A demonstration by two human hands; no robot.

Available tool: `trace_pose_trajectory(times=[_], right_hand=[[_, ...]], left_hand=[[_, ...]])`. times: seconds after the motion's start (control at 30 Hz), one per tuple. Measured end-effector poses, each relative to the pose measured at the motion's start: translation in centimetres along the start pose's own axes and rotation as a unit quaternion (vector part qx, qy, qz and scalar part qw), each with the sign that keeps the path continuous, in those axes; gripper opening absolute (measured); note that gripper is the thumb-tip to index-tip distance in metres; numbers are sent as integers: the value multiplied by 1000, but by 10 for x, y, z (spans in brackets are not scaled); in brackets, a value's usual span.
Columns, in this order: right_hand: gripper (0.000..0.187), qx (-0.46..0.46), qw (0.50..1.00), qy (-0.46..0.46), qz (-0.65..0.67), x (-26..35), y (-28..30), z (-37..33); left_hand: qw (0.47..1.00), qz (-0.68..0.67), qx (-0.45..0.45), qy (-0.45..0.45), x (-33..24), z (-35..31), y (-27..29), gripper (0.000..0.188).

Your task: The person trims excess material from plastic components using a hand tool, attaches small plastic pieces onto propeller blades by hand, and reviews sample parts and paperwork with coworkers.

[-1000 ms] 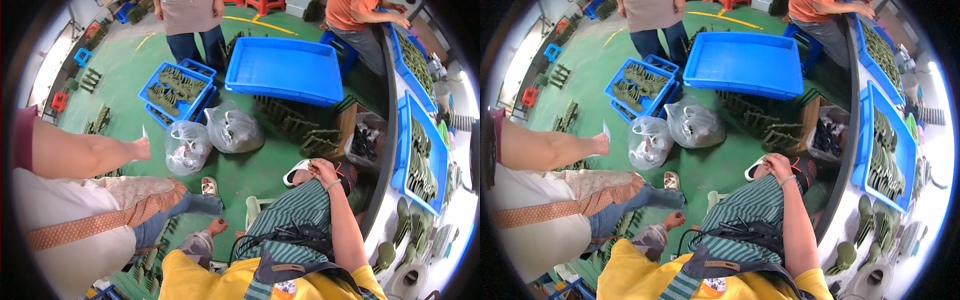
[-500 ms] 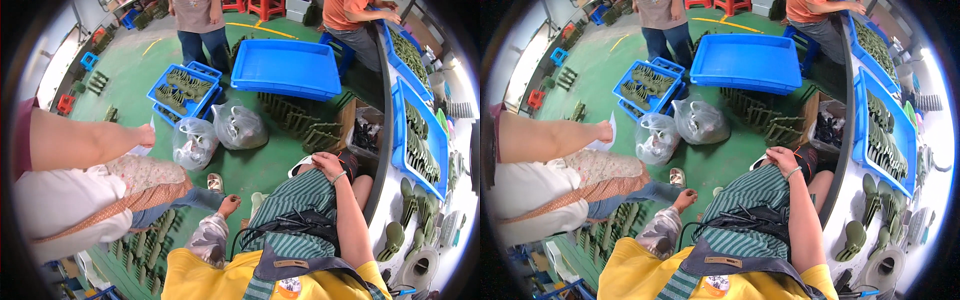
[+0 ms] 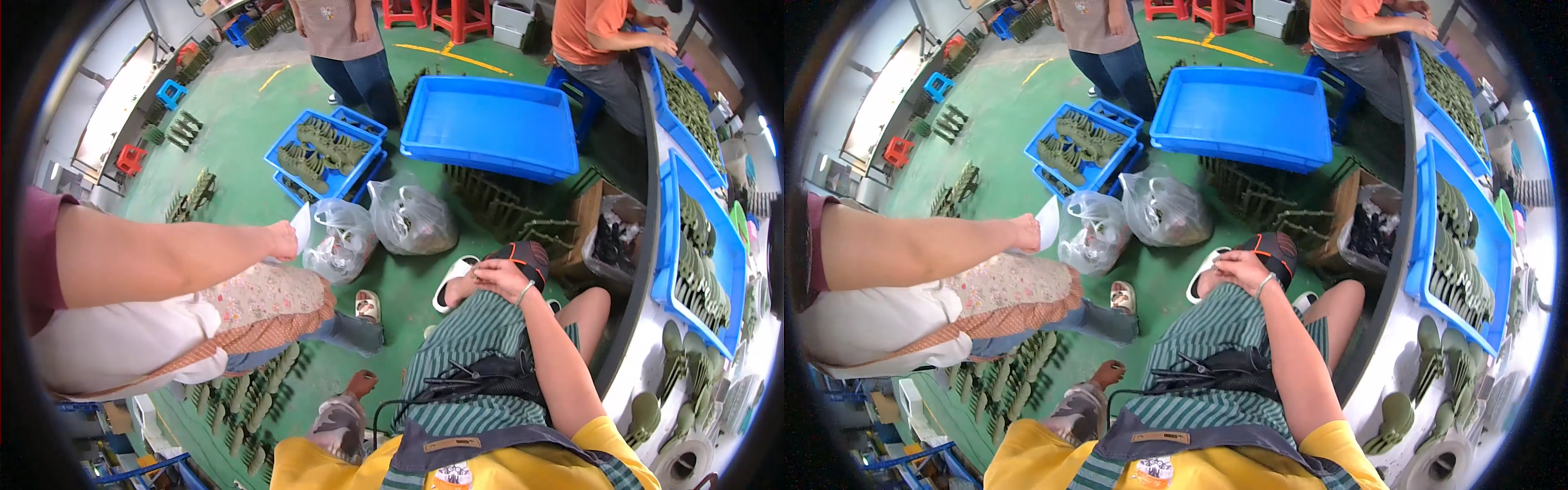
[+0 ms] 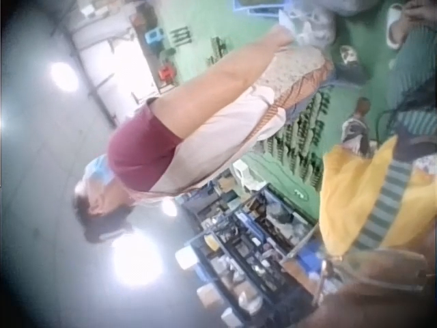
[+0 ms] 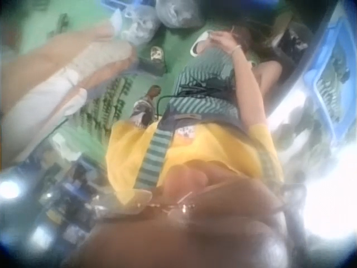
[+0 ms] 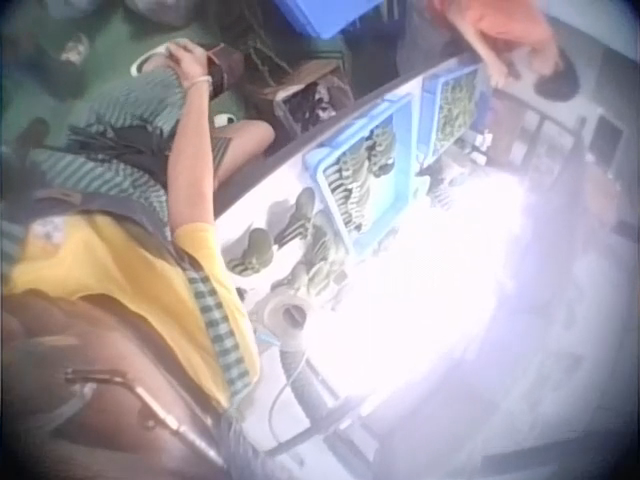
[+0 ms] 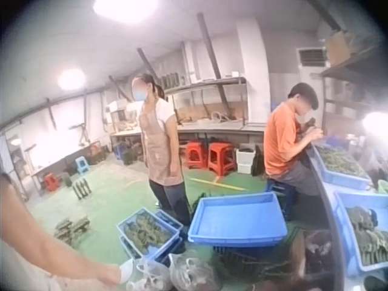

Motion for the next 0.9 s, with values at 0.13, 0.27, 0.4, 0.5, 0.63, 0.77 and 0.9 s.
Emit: trace_pose_trajectory(times=[0.13, 0.27, 0.4, 0.5, 0.63, 0.77, 0.9], right_hand=[[21, 63, 989, 51, -127, 3, -22, 29], [21, 50, 993, 31, -101, -7, -19, 51], [14, 73, 991, 4, -110, -11, -15, 63], [11, 83, 988, 13, -133, -7, -18, 68], [21, 64, 992, -112, 2, -21, -25, 82], [18, 26, 995, -98, 18, -27, -46, 108], [15, 72, 990, -124, -16, -44, -85, 114]], left_hand=[[999, -28, 13, -18, -36, 12, -9, 31], [995, 63, 43, -64, -91, 50, -7, 34], [968, 198, 34, -152, -167, 88, 7, 36], [975, 90, -37, -199, -233, 103, 20, 35], [980, 7, -34, -197, -275, 83, 2, 34], [954, 142, 10, -262, -270, 41, -25, 39], [975, 152, -19, -158, -204, 14, -17, 44]])
Point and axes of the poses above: each hand's wrist, its own z-axis towards the middle knuckle, its own y-axis out of the back of the hand, x = y × z, the point moved 7 cm from there along z, towards the middle knuckle, and after that the axes turned 2 degrees about z, right-handed, at the moved point
